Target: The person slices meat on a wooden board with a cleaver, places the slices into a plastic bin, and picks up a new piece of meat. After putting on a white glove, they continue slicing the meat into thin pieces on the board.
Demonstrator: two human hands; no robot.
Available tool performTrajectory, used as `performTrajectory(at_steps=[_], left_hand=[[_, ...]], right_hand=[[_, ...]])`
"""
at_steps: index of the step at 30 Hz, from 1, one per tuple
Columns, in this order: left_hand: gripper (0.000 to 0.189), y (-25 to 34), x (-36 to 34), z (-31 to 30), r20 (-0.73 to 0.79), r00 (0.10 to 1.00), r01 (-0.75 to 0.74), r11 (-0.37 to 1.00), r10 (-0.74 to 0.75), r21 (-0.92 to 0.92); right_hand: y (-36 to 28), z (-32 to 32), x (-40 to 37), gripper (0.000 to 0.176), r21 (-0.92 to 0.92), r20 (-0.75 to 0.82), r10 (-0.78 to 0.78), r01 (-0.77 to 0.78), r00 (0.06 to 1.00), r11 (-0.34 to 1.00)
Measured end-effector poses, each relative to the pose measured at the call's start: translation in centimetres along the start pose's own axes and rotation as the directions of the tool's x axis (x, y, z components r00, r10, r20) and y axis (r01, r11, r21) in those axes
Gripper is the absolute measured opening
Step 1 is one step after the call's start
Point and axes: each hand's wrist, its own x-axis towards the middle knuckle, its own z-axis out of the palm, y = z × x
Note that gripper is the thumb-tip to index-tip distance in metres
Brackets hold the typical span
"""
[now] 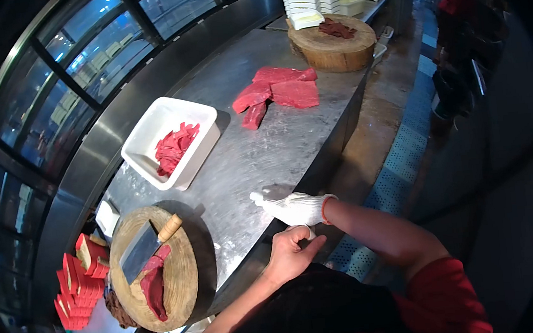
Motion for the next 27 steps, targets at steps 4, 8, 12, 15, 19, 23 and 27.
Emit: performTrajectory(at_steps=[4, 8, 12, 15, 19, 23, 27], left_hand=[[0.026, 0.8, 0.6, -0.8, -0.183, 0.983, 0.009, 0.998, 0.002, 0.06], [0.029, 1.4, 1.7, -1.9, -0.143, 0.967, -0.168, 0.948, 0.212, 0.269], [0.032, 2.3, 0.8, -2.2, -0.149, 0.961, -0.189, 0.947, 0.233, 0.259], [0.03, 0.0, -0.8, -3.3, -0.231, 0.973, -0.018, 0.999, 0.024, 0.027], [0.012, -0.8, -2.4, -4.5, 0.11, 0.925, 0.314, 0.57, -0.363, -0.759], [0.012, 0.8, -3.0, -7.6, 0.102, 0.962, 0.248, 0.65, -0.254, -0.718], [0.029, -0.4, -5.5, -11.1, -0.26, 0.951, 0.049, 0.908, -0.17, -0.416]], right_hand=[[-1.4, -0.4, 4.5, 0.059, 0.333, -0.158, 0.314, -0.249, 0.936, 0.909], [0.8, 2.4, 12.1, 0.073, 0.809, -0.408, 0.543, 0.015, 0.734, 0.588], [-3.7, -1.8, 8.4, 0.074, 0.981, -0.189, 0.505, 0.18, 0.842, 0.066], [-1.6, -1.7, 10.0, 0.062, 0.807, -0.355, 0.163, 0.39, 0.92, -0.443], [-7.1, -4.4, 10.0, 0.078, 0.753, -0.484, -0.06, 0.38, 0.873, -0.538], [-8.3, -3.5, 15.4, 0.065, 0.753, -0.585, 0.001, 0.543, 0.811, -0.371], [-8.6, -0.4, 20.9, 0.048, 0.843, -0.43, 0.023, 0.392, 0.903, 0.368]])
